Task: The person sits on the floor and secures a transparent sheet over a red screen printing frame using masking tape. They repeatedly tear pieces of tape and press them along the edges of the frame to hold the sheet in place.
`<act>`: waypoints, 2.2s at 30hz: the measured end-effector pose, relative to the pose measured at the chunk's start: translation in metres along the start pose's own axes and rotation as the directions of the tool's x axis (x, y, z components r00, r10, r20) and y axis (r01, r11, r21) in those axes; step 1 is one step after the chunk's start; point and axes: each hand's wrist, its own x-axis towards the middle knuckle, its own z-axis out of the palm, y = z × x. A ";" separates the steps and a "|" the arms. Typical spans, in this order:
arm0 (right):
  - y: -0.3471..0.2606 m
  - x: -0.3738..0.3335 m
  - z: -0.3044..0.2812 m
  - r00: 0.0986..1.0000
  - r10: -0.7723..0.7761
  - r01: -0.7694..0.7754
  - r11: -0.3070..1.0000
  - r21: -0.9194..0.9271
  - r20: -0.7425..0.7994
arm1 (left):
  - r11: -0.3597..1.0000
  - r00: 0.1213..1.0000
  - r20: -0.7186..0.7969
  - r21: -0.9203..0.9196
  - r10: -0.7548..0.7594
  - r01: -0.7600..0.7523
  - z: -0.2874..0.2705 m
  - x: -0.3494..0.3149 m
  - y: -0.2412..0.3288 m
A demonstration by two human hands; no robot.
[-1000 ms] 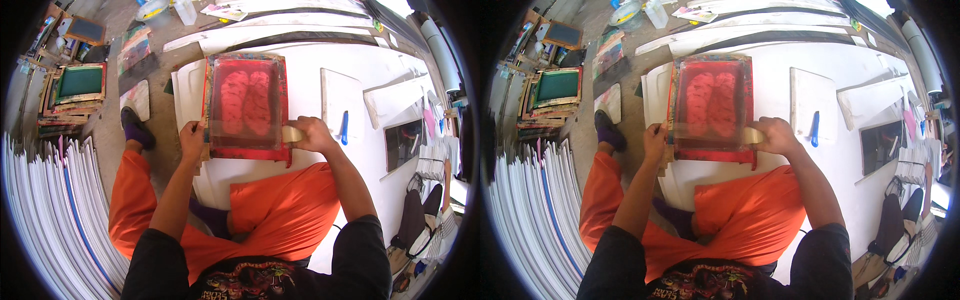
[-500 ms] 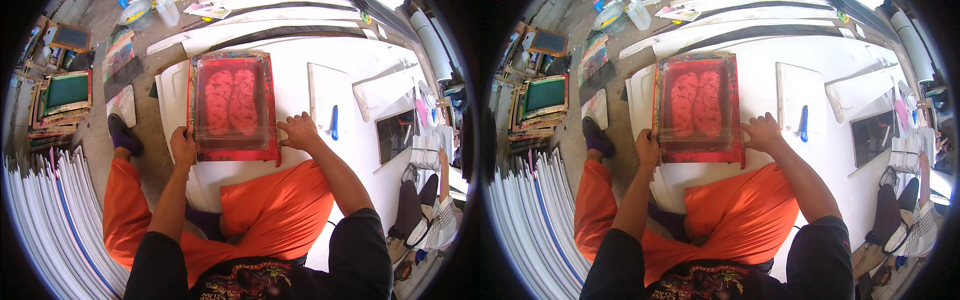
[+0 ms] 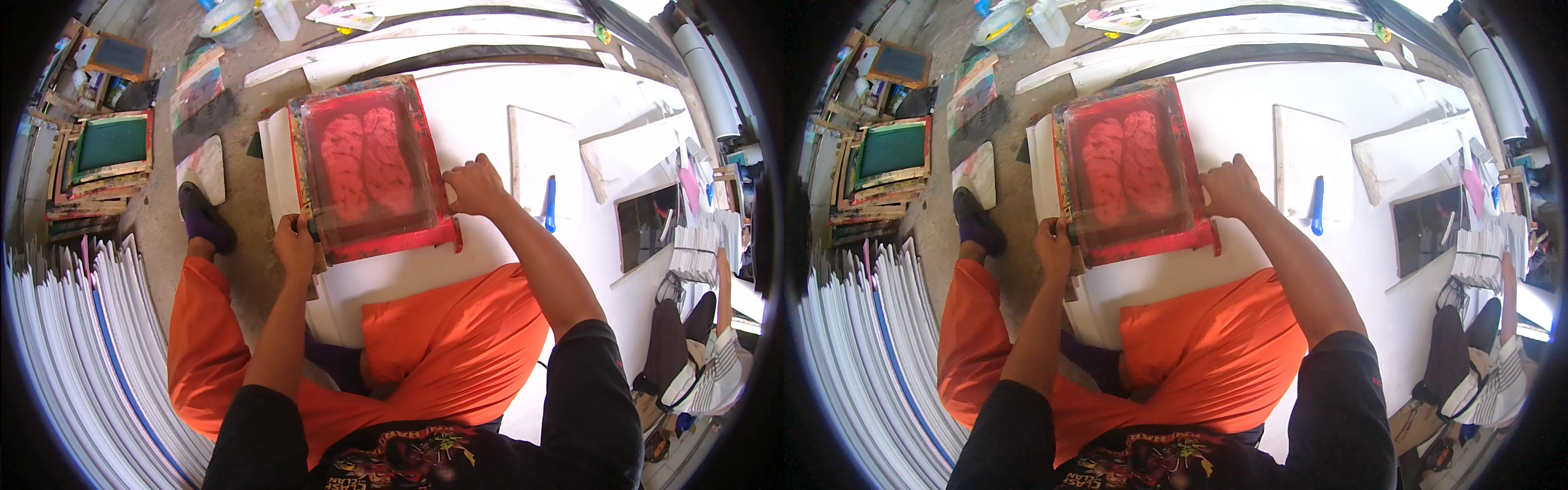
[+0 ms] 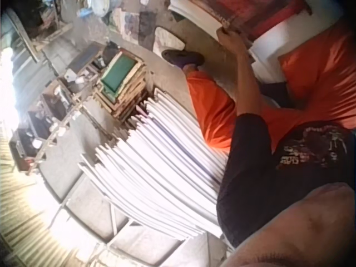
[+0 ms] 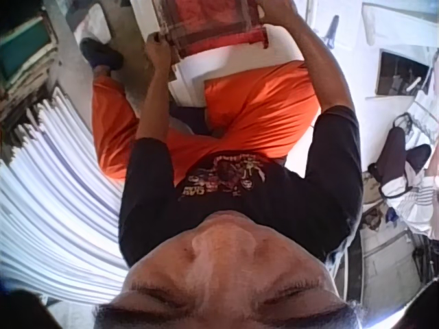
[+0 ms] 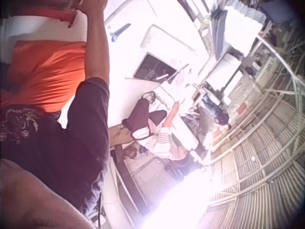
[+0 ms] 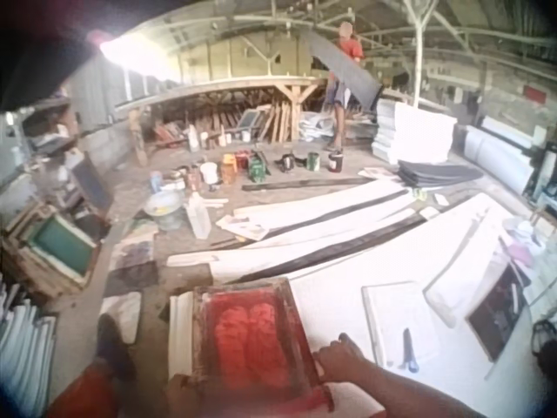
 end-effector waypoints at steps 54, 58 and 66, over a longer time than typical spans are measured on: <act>-0.075 -0.054 0.028 0.811 0.565 -0.317 0.642 0.699 -0.151 | 0.989 0.998 -0.032 0.135 -0.052 0.056 0.007 -0.009 0.004; -0.077 -0.044 0.016 0.837 0.537 -0.353 0.673 0.650 -0.102 | 0.988 0.998 -0.043 0.144 -0.044 0.050 0.007 -0.006 -0.002; -0.083 -0.032 0.012 0.853 0.521 -0.414 0.685 0.600 -0.006 | 0.989 0.998 -0.020 0.135 -0.056 0.058 0.005 -0.008 0.002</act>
